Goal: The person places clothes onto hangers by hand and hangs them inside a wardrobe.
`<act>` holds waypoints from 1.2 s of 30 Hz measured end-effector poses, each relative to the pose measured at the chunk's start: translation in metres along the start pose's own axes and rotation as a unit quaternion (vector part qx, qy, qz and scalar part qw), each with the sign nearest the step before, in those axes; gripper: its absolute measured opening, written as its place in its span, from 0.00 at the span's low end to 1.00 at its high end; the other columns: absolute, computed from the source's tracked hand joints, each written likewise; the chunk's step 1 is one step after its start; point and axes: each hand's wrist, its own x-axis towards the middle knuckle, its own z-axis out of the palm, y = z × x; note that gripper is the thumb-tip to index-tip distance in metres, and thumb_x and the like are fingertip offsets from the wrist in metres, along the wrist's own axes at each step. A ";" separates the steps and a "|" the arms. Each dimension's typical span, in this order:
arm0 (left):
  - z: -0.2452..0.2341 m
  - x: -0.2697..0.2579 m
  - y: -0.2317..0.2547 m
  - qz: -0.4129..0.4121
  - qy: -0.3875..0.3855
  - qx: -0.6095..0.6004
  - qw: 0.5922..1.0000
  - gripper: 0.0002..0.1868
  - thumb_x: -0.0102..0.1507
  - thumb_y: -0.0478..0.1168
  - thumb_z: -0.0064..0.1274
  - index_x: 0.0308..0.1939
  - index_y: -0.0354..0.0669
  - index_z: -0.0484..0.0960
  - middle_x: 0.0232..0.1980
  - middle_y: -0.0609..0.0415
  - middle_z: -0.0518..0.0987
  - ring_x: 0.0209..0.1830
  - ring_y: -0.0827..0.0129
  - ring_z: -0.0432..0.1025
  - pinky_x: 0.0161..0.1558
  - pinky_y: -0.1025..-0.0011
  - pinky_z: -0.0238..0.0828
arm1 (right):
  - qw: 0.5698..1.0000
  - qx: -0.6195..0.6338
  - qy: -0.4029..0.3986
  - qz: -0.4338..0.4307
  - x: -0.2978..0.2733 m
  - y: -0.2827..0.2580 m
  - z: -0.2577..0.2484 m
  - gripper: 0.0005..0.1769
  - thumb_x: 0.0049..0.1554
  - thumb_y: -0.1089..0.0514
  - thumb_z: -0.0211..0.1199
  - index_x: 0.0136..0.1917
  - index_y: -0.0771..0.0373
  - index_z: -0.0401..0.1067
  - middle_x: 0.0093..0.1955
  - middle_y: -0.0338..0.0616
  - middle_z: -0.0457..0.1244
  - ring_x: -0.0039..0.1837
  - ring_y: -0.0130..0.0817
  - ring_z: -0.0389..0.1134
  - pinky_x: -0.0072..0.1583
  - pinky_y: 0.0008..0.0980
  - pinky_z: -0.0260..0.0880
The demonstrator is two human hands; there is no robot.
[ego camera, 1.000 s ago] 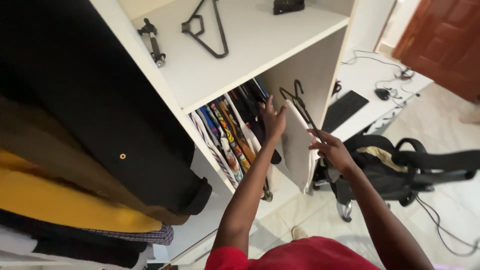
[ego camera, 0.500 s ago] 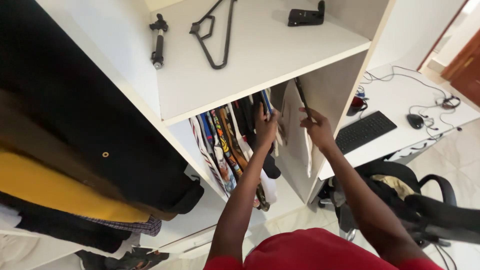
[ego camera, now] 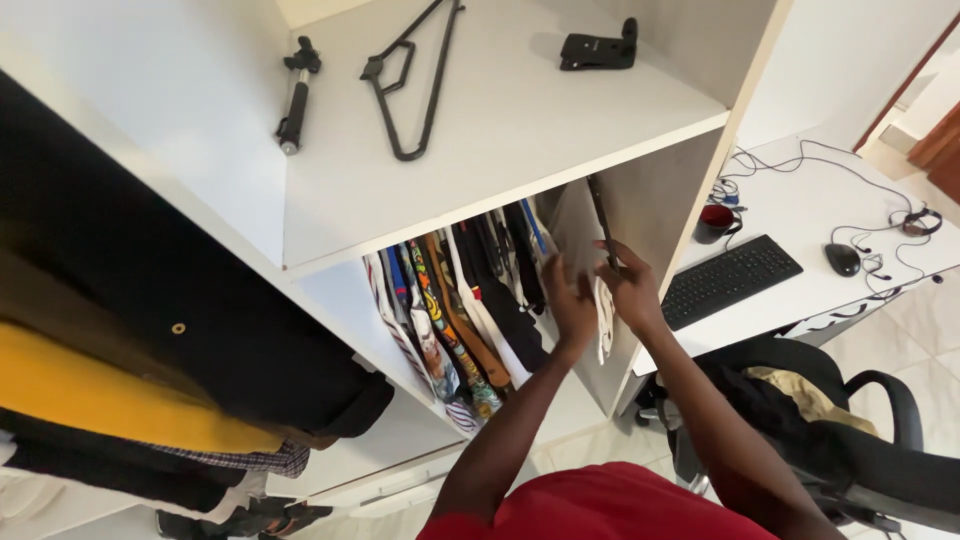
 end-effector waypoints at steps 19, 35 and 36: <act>-0.028 0.022 -0.027 -0.072 -0.040 -0.068 0.994 0.22 0.69 0.38 0.52 0.67 0.40 0.67 0.65 0.49 0.71 0.53 0.65 0.76 0.45 0.71 0.75 | 0.998 0.050 -0.022 -0.012 0.269 0.116 0.092 0.10 0.66 0.57 0.63 0.50 0.69 0.74 0.41 0.52 0.67 0.40 0.34 0.67 0.42 0.34 0.66; -0.078 0.016 -0.018 -0.083 -0.155 -0.105 0.979 0.31 0.70 0.38 0.52 0.76 0.41 0.61 0.74 0.41 0.65 0.59 0.55 0.77 0.56 0.66 0.75 | 0.989 0.066 -0.116 -0.059 0.149 0.061 0.113 0.21 0.60 0.49 0.64 0.65 0.57 0.73 0.47 0.35 0.67 0.44 0.25 0.64 0.45 0.29 0.67; -0.080 0.015 -0.020 -0.092 -0.158 -0.097 0.978 0.32 0.70 0.37 0.53 0.76 0.41 0.60 0.74 0.41 0.65 0.59 0.55 0.77 0.56 0.66 0.74 | 0.989 0.069 -0.118 -0.059 0.146 0.059 0.111 0.22 0.60 0.47 0.64 0.65 0.57 0.73 0.47 0.36 0.67 0.45 0.26 0.64 0.46 0.29 0.68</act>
